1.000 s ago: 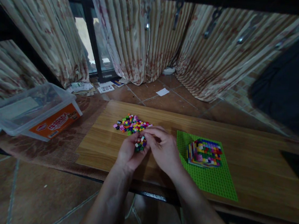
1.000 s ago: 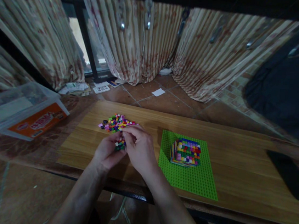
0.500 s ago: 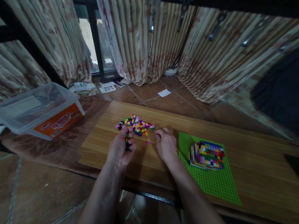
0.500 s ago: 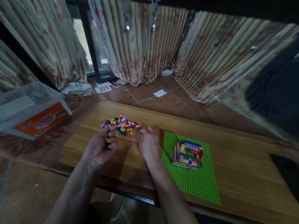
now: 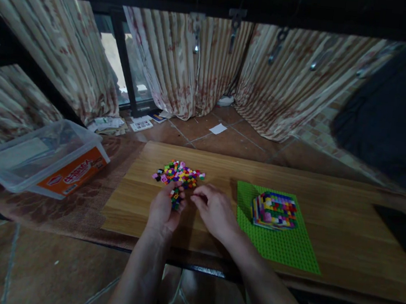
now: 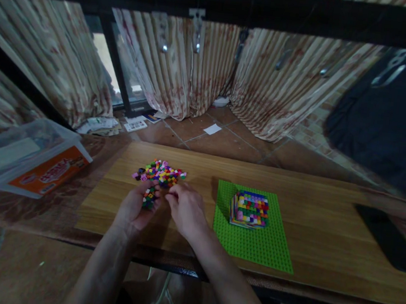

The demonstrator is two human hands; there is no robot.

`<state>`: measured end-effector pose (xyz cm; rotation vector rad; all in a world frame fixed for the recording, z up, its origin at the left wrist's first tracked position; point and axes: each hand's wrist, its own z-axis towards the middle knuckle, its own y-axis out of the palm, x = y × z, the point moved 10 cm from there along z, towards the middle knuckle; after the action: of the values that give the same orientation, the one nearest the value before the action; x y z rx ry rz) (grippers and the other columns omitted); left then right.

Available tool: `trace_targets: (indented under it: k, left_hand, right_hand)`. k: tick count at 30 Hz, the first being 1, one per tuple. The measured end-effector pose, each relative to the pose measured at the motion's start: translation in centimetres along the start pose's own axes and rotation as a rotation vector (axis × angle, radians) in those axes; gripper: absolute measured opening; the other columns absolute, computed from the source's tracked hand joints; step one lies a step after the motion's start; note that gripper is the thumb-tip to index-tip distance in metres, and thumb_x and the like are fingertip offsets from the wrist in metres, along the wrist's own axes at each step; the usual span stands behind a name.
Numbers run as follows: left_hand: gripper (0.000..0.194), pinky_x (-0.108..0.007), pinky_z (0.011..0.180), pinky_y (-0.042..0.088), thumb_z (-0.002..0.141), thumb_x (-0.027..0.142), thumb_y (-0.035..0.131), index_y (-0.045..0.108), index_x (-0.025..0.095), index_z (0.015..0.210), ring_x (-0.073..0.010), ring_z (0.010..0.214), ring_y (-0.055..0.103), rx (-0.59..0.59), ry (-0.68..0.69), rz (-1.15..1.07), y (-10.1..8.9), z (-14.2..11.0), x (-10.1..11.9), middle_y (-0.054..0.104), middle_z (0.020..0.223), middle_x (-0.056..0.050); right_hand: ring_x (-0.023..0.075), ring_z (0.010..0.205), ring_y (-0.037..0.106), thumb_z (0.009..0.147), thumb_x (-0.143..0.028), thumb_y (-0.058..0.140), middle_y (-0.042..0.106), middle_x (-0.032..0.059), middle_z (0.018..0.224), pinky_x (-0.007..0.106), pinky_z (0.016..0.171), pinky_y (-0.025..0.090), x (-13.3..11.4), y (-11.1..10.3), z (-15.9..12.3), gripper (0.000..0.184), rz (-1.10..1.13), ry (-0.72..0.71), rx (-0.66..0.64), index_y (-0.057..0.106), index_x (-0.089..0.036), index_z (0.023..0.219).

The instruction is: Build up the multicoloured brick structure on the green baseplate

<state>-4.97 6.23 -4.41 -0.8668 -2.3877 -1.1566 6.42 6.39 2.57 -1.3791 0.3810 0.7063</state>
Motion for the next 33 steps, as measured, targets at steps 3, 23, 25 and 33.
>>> trace_targets:
  k: [3,23,25,33]
  left_hand:
    - [0.011,-0.017,0.047,0.046,0.079,0.007,0.051,0.061,0.011,0.076,-0.0086,0.053,0.057,-0.104,-0.081,-0.043,2.0,-0.2,-2.3,0.061,0.064,-0.002]
    - [0.015,-0.013,0.034,0.025,0.088,0.016,0.05,0.053,0.013,0.073,-0.0017,0.039,0.036,-0.299,-0.183,0.134,10.5,-3.1,-10.7,0.049,0.062,0.003]
    - [0.014,-0.013,0.034,0.025,0.087,0.017,0.051,0.053,0.012,0.074,-0.0019,0.04,0.036,-0.295,-0.161,0.163,10.8,-2.7,-11.0,0.049,0.062,0.003]
    - [0.014,-0.014,0.035,0.025,0.085,0.015,0.051,0.052,0.013,0.071,-0.0026,0.04,0.036,-0.286,-0.118,0.209,11.9,-1.3,-11.5,0.048,0.061,0.003]
  right_hand:
    - [0.0123,0.082,0.062,0.085,-0.016,0.062,0.067,0.0001,0.09,0.025,0.076,0.045,-2.2,-2.0,-0.8,0.011,0.192,-0.088,0.047,0.068,-0.022,0.092]
    - [0.0136,0.067,0.067,0.066,-0.033,0.08,0.071,0.0001,0.076,0.026,0.063,0.055,15.1,-19.7,-9.9,0.017,0.842,0.308,0.487,0.075,-0.023,0.079]
    - [0.013,0.064,0.066,0.064,-0.033,0.081,0.071,-0.0004,0.071,0.025,0.058,0.054,16.3,-19.0,-9.9,0.019,0.884,0.351,0.414,0.075,-0.022,0.078]
    - [0.0093,0.059,0.064,0.058,-0.031,0.085,0.069,-0.0025,0.067,0.022,0.057,0.053,18.4,-14.9,-9.7,0.023,1.012,0.465,0.221,0.072,-0.02,0.074]
